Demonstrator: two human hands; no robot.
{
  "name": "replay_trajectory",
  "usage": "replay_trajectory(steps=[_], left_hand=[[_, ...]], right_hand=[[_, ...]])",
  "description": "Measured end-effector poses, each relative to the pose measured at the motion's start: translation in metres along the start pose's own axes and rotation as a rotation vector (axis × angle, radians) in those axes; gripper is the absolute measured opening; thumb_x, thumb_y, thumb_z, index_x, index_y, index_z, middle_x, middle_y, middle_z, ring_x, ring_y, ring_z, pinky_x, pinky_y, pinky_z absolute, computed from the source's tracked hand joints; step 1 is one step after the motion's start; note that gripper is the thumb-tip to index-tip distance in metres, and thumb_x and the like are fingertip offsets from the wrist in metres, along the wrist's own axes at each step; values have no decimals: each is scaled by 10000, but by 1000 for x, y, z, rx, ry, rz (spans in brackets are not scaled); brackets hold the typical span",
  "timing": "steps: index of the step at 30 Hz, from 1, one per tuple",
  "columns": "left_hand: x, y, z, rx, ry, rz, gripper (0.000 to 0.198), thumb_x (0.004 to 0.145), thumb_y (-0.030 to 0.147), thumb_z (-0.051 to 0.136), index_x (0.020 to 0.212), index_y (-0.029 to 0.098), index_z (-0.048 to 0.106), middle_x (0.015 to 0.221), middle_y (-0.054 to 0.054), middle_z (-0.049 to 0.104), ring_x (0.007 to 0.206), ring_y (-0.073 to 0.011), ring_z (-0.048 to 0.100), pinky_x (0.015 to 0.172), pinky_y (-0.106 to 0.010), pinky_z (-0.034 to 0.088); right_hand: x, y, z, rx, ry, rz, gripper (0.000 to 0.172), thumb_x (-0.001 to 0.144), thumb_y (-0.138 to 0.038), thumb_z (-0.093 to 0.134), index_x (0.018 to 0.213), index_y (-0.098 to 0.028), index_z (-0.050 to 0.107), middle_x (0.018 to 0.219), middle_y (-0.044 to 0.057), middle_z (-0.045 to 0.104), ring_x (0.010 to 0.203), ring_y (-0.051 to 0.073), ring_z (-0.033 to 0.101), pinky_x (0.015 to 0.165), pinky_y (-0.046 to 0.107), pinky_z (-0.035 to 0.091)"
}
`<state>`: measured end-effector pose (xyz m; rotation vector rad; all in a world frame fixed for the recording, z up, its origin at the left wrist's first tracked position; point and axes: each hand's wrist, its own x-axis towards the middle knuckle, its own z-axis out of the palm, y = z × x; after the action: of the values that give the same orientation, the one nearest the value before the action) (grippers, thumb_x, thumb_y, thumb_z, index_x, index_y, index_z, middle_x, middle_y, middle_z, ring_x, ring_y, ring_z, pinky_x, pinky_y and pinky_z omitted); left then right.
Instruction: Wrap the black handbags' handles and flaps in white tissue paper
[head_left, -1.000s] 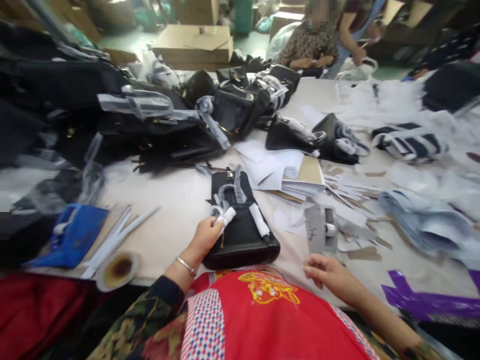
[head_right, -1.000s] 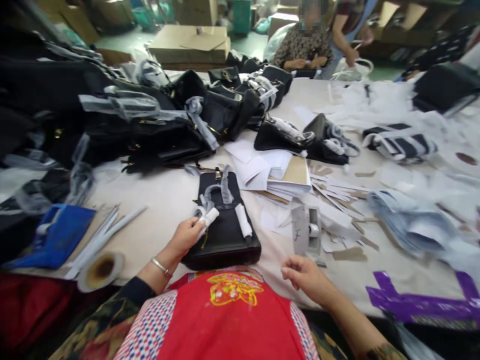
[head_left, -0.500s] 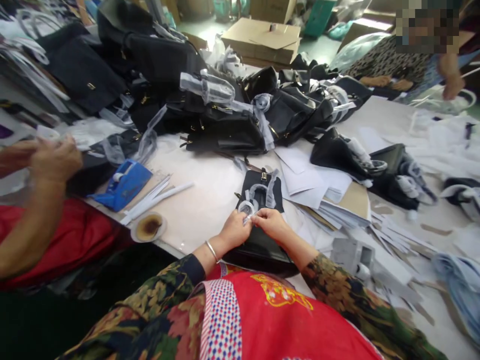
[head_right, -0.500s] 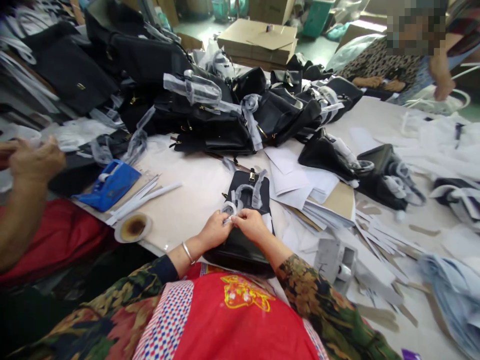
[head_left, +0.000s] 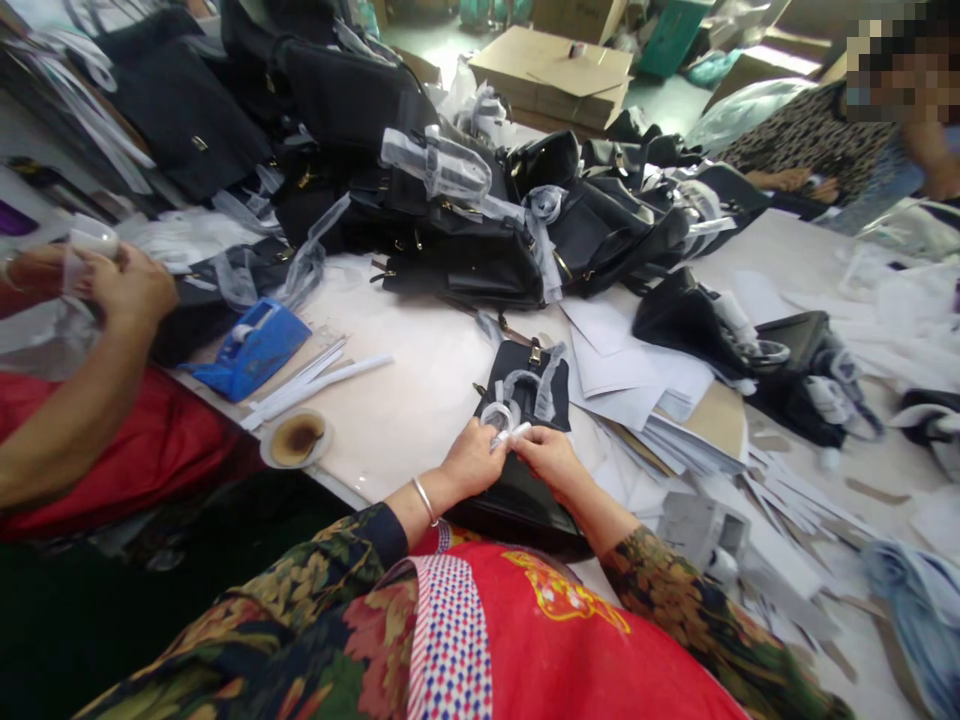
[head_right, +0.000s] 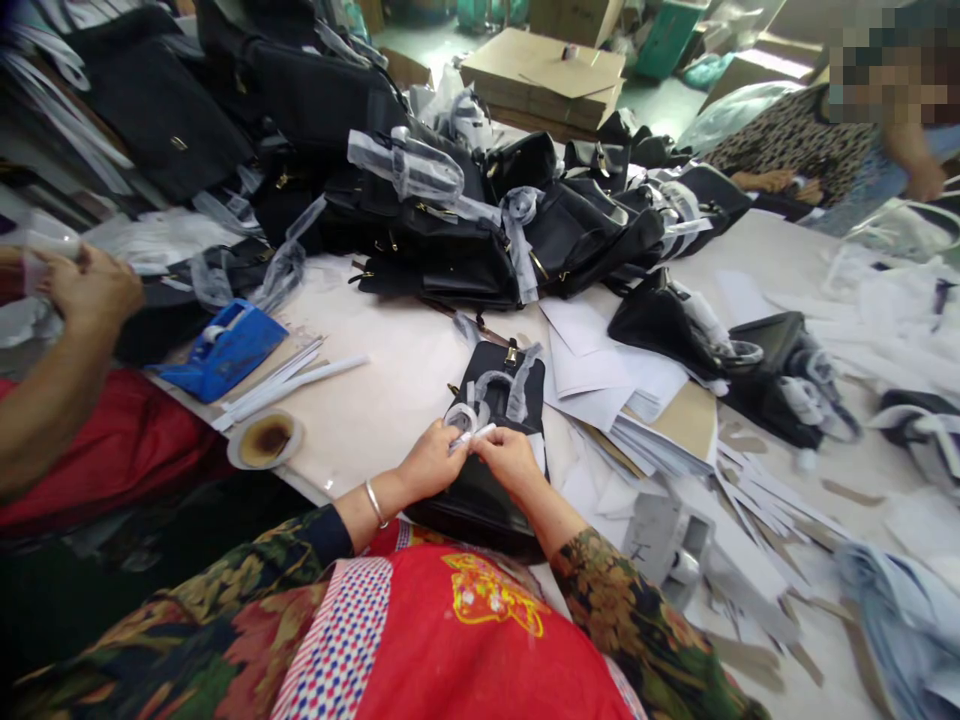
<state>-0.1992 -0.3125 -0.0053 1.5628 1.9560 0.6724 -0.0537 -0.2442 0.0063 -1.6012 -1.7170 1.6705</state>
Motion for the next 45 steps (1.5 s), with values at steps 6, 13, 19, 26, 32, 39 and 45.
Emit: replay_trajectory(steps=[6, 13, 19, 26, 32, 39, 45], left_hand=[[-2, 3, 0, 46, -11, -2, 203, 902, 255, 534, 823, 119, 662, 877, -119, 564, 767, -192, 576, 727, -315, 497], [-6, 6, 3, 120, -54, 19, 205, 910, 249, 513, 924, 102, 655, 1006, -152, 528, 794, -207, 583, 738, -339, 511], [-5, 8, 1, 124, -45, -4, 158, 883, 208, 537, 918, 100, 647, 1005, -153, 527, 809, -210, 578, 757, -341, 516], [-2, 6, -1, 93, -30, -36, 160, 881, 219, 539, 880, 119, 664, 960, -138, 562, 823, -220, 581, 802, -352, 520], [0, 7, -5, 69, -55, -76, 187, 869, 232, 551, 827, 117, 692, 886, -114, 598, 820, -209, 592, 784, -315, 498], [5, 6, -13, -212, -170, -119, 260, 857, 292, 543, 733, 122, 695, 683, -43, 632, 663, -157, 558, 616, -250, 410], [6, -4, -9, -782, -287, -400, 316, 787, 441, 645, 812, 126, 650, 606, 5, 596, 475, -97, 487, 440, -205, 325]], right_hand=[[3, -4, 2, -34, 8, 90, 268, 701, -418, 705, 653, -162, 638, 506, -34, 546, 422, 78, 404, 415, 220, 283], [5, -6, 10, 57, 0, 251, 310, 727, -430, 719, 620, -192, 551, 422, -67, 432, 355, 67, 318, 337, 214, 211], [-8, -5, 7, 280, -94, 321, 272, 720, -371, 726, 675, -184, 533, 511, -62, 468, 377, 49, 328, 336, 186, 251], [-20, -3, 4, 472, -84, 328, 134, 670, -218, 682, 719, -154, 575, 600, -42, 547, 414, 39, 376, 376, 174, 341], [-18, 7, 13, 489, 10, 309, 139, 671, -215, 715, 700, -148, 597, 560, -39, 546, 405, 52, 389, 362, 185, 363], [-17, 12, 18, 499, 83, 273, 162, 656, -198, 741, 704, -148, 594, 529, -49, 529, 412, 67, 430, 374, 196, 402], [-16, 7, 20, 512, 77, 227, 227, 669, -296, 755, 684, -167, 569, 474, -83, 459, 387, 65, 403, 378, 207, 401]])
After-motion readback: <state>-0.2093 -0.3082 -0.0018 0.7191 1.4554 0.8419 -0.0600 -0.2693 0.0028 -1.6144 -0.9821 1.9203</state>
